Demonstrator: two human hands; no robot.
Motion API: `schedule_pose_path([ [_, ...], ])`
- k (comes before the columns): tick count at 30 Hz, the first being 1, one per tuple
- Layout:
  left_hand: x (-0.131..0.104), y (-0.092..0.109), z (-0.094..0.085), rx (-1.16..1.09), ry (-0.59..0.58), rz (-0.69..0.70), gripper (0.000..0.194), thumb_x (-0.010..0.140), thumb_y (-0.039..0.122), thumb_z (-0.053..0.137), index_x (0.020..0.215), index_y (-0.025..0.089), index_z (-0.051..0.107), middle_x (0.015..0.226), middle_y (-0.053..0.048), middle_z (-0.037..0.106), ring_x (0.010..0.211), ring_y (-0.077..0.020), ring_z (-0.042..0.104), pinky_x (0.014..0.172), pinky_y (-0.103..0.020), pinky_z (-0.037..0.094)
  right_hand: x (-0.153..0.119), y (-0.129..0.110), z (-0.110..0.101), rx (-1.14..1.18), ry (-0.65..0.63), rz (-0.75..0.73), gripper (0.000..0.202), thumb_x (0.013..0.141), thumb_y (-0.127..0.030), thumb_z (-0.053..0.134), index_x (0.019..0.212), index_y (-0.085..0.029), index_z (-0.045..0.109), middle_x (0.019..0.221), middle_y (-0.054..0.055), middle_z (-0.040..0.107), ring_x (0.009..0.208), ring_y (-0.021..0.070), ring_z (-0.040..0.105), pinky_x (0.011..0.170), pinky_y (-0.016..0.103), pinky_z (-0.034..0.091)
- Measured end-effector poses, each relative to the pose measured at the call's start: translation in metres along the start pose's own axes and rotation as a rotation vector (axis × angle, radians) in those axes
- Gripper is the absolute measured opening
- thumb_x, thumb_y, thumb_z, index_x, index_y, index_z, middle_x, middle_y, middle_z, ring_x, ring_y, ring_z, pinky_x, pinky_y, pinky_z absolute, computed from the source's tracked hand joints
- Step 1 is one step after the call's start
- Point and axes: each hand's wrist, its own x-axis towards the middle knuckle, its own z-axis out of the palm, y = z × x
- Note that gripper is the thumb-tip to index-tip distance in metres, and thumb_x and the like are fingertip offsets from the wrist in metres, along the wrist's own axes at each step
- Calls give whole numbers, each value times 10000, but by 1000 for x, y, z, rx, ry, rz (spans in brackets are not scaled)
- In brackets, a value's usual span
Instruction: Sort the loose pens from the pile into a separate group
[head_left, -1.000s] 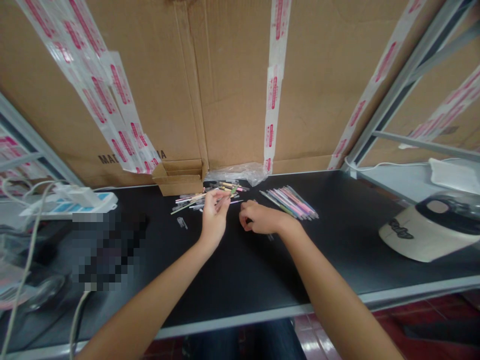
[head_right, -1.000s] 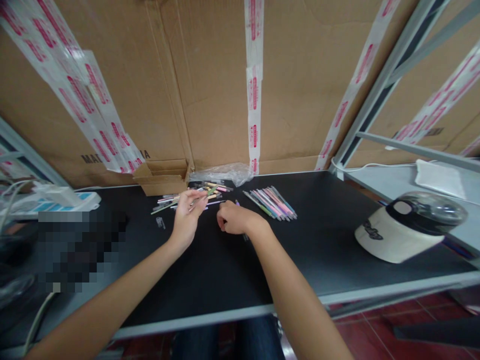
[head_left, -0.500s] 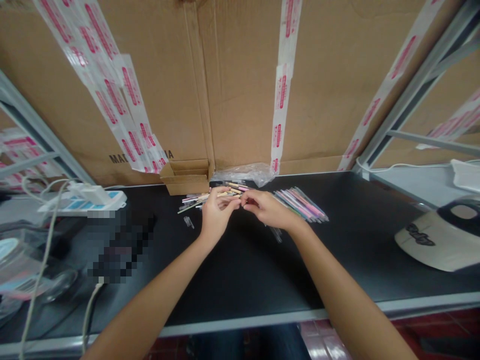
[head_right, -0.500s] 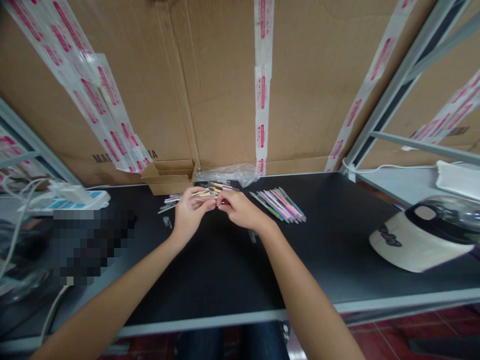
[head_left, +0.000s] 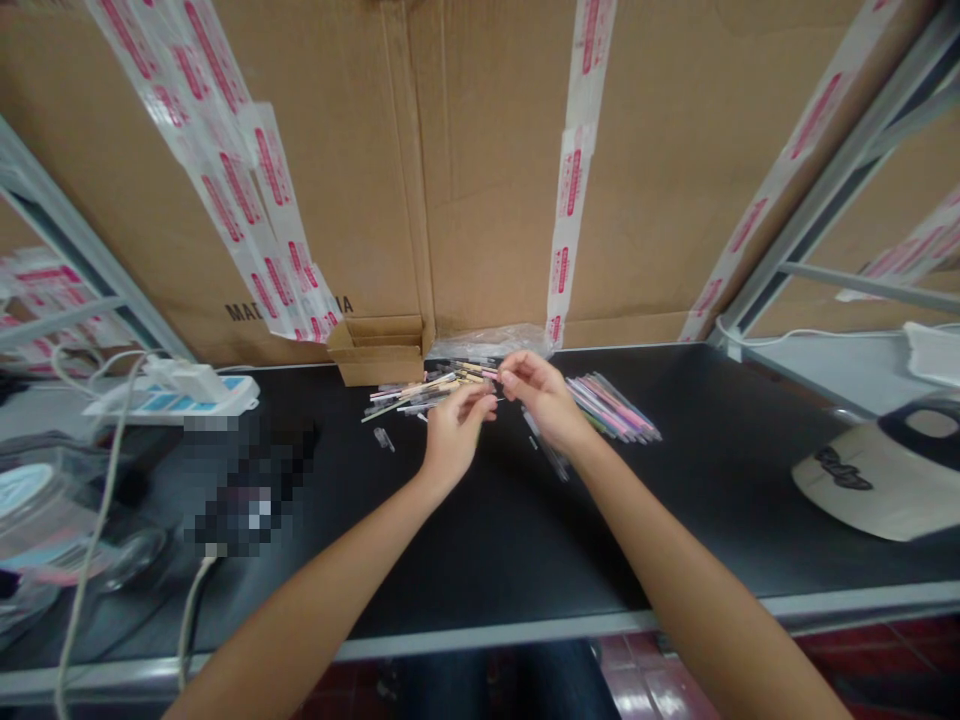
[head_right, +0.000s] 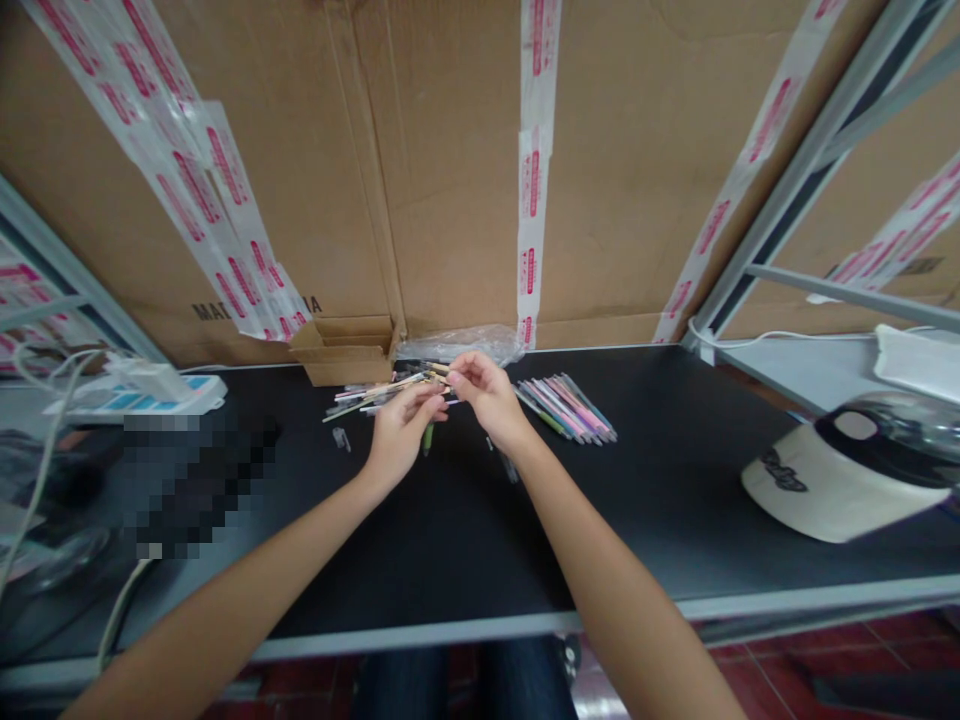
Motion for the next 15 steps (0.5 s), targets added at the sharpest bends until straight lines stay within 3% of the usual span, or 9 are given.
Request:
schedule_pose_path([
  [3,-4,1,4,19,-34,33,189,808,287,585,941,161,633,899,-50,674,765,-145,654,730,-278,556,-2,-2,4,67,44,-53,209,767,-343,635,927,-224,572,738,-29,515,594,95,435,574,229,373],
  [5,-6,2,6,35,-40,49,180,813,292,582,931,165,628,896,-46,670,770,-148,655,741,-285,559,-2,-5,5,36,50,-92,159,779,-339,624,875,-215,598,756,-19,539,624,101,462,607,236,395],
  [10,-7,4,7,33,-37,54,162,812,298,583,899,166,619,876,-41,659,754,-155,657,732,-303,564,-3,-16,5,-202,29,-132,191,776,-377,618,797,-187,619,811,20,613,774,146,557,749,282,446],
  [15,-6,5,7,62,-49,59,159,812,304,587,890,170,623,838,-35,652,741,-164,658,735,-307,550,-4,-19,4,-333,17,-133,253,783,-426,597,792,-178,648,832,52,656,805,179,597,772,325,473],
])
